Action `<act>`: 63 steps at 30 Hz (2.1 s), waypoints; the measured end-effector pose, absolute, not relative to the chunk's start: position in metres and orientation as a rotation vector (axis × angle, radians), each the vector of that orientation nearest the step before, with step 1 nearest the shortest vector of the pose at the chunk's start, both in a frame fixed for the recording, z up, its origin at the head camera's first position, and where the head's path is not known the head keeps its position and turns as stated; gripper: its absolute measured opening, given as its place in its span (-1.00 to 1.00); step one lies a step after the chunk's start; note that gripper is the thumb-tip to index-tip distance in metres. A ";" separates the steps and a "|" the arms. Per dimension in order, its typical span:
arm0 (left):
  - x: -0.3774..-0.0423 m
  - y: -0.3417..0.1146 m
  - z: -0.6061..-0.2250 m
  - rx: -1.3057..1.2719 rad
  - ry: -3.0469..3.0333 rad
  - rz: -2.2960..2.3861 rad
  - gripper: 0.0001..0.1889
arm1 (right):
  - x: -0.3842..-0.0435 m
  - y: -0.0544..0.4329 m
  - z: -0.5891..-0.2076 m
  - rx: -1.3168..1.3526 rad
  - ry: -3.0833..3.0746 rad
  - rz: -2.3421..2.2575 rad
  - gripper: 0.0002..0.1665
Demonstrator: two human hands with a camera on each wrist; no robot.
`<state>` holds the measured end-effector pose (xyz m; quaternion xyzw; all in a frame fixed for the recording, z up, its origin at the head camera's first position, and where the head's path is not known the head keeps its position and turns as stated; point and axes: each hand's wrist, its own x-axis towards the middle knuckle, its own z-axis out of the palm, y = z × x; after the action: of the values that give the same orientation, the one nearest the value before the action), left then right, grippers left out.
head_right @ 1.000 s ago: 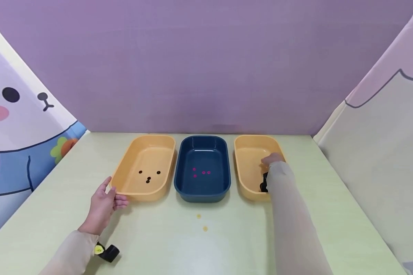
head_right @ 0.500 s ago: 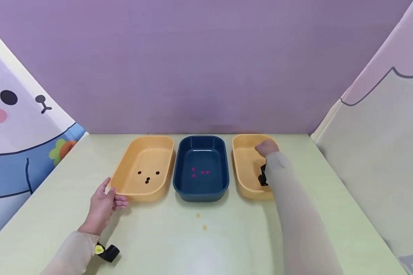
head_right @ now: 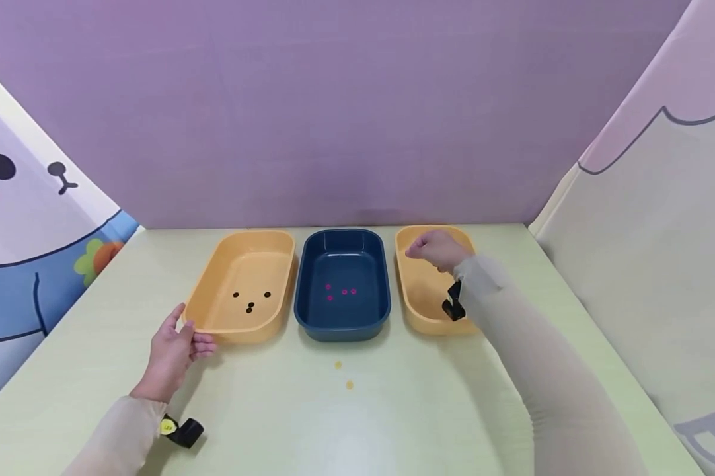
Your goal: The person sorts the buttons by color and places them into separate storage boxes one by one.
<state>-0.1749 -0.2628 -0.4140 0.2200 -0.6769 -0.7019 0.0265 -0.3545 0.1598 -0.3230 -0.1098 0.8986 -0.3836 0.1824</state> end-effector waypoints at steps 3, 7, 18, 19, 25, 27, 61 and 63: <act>-0.175 -0.262 -0.414 0.684 -2.091 -2.169 -0.38 | -0.345 0.154 -0.325 -0.363 2.520 -1.047 -0.74; -0.174 -0.262 -0.414 0.686 -2.084 -2.175 -0.38 | -0.333 0.148 -0.328 -0.463 2.491 -1.033 -0.76; -0.176 -0.263 -0.415 0.684 -2.080 -2.179 -0.38 | -0.291 0.122 -0.340 -0.747 2.210 -1.057 -0.63; -0.176 -0.263 -0.415 0.684 -2.078 -2.180 -0.38 | -0.287 0.119 -0.342 -0.788 2.167 -1.058 -0.61; -0.176 -0.264 -0.416 0.677 -2.075 -2.184 -0.38 | -0.267 0.107 -0.359 -0.969 1.925 -1.043 -0.60; -0.176 -0.264 -0.416 0.673 -2.077 -2.182 -0.38 | -0.263 0.104 -0.365 -0.981 1.902 -1.034 -0.61; -0.174 -0.262 -0.415 0.686 -2.053 -2.201 -0.37 | -0.236 0.091 -0.426 -0.784 1.989 -1.041 -0.69; -0.174 -0.262 -0.415 0.684 -2.048 -2.207 -0.37 | -0.235 0.088 -0.426 -0.802 2.005 -1.004 -0.64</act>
<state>-0.1745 -0.2622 -0.4145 0.2214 -0.6631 -0.7146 0.0271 -0.2354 0.0881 -0.4260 -0.3129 0.7817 -0.3917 0.3710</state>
